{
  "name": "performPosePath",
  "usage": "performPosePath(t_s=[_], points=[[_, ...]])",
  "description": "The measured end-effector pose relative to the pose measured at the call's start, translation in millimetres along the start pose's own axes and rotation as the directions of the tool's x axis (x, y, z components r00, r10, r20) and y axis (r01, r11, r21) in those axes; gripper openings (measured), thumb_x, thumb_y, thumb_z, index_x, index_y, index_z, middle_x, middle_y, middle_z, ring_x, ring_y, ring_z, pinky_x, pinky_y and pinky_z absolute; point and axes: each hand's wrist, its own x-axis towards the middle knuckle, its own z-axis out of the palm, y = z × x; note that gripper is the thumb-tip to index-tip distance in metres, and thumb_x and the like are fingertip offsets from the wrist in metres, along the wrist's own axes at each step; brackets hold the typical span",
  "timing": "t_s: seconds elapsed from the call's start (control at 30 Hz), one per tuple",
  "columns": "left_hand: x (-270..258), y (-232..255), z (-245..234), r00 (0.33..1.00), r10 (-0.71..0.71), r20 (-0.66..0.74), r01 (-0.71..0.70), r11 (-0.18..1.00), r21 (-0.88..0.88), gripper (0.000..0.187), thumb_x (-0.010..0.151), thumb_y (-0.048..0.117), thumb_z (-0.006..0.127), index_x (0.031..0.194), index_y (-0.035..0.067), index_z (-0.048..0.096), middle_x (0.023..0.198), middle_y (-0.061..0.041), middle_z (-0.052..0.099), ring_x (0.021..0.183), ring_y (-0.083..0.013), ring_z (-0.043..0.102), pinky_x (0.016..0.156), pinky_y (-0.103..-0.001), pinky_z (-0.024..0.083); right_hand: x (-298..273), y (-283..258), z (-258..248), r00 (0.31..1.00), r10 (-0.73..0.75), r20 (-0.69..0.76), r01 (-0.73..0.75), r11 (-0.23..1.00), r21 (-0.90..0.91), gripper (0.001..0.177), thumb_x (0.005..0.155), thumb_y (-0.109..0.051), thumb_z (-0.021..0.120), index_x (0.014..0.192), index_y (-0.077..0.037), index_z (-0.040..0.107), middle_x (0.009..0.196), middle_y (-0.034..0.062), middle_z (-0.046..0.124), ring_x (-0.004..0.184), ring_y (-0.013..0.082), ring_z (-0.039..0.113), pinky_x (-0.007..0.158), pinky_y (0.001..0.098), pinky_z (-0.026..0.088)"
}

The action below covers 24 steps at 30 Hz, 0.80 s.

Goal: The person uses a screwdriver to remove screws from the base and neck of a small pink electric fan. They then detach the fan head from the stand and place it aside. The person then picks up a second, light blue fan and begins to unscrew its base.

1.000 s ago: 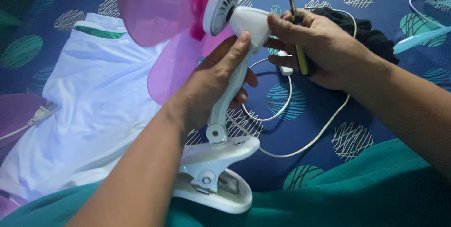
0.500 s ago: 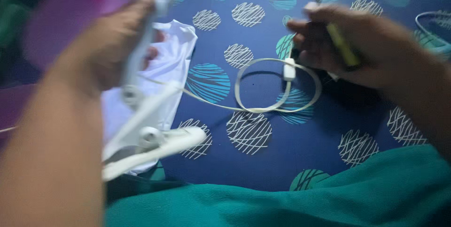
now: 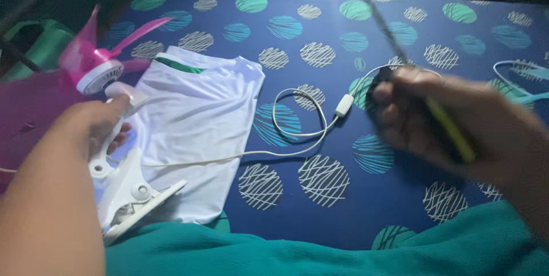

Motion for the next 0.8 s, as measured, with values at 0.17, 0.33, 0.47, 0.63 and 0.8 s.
performPosePath(t_s=[0.17,0.33,0.47,0.63,0.8], points=[[18.7,-15.5,-13.1,0.994,0.041,-0.098,-0.044,0.999,-0.020,0.052,0.105,0.049,0.055,0.117,0.001,0.070,0.097,-0.015,0.073,0.076,-0.0251,0.067,0.065,-0.042,0.052,-6.0,37.6,25.3,0.989,0.147,0.013,-0.144,0.980,-0.140,0.032,0.107,-0.029,0.068,0.120,0.000,0.060,0.101,0.0166,0.070,0.084,0.0231,0.069,0.072,0.0388,0.060],[36.4,-36.6,-49.4,0.992,0.038,-0.116,-0.034,0.999,0.036,0.061,0.104,0.050,0.060,0.110,-0.009,0.074,0.099,-0.021,0.076,0.073,-0.0283,0.069,0.066,-0.045,0.055,-13.9,48.6,67.1,0.934,0.284,-0.216,-0.314,0.942,-0.120,0.028,0.095,-0.025,0.068,0.116,-0.009,0.059,0.103,0.0100,0.073,0.087,0.0192,0.071,0.077,0.0386,0.062],[40.3,-48.9,-51.3,0.976,0.048,-0.211,-0.028,0.995,0.094,0.059,0.103,0.049,0.059,0.111,-0.008,0.072,0.108,-0.026,0.080,0.087,-0.0357,0.076,0.078,-0.047,0.059,-24.4,50.2,79.0,0.868,0.315,-0.384,-0.390,0.911,-0.135,0.028,0.098,-0.025,0.066,0.120,-0.008,0.058,0.107,0.0105,0.072,0.091,0.0196,0.069,0.081,0.0386,0.061],[18.8,-35.7,-48.2,0.926,0.216,-0.311,-0.027,0.858,0.514,0.073,0.088,0.060,0.068,0.132,0.001,0.070,0.135,-0.027,0.066,0.123,-0.0421,0.064,0.101,-0.050,0.050,-30.9,53.0,63.1,0.826,0.325,-0.460,-0.425,0.896,-0.129,0.028,0.099,-0.023,0.070,0.118,-0.004,0.061,0.105,0.0122,0.071,0.090,0.0200,0.067,0.077,0.0371,0.060],[11.8,-20.6,-28.5,0.922,0.189,-0.338,0.041,0.821,0.569,0.068,0.090,0.051,0.064,0.141,0.005,0.065,0.143,-0.024,0.063,0.131,-0.0383,0.061,0.104,-0.051,0.050,-42.0,48.5,35.4,0.895,0.272,-0.353,-0.324,0.941,-0.097,0.029,0.095,-0.026,0.074,0.109,-0.003,0.066,0.095,0.0097,0.069,0.080,0.0174,0.066,0.070,0.0349,0.060]])
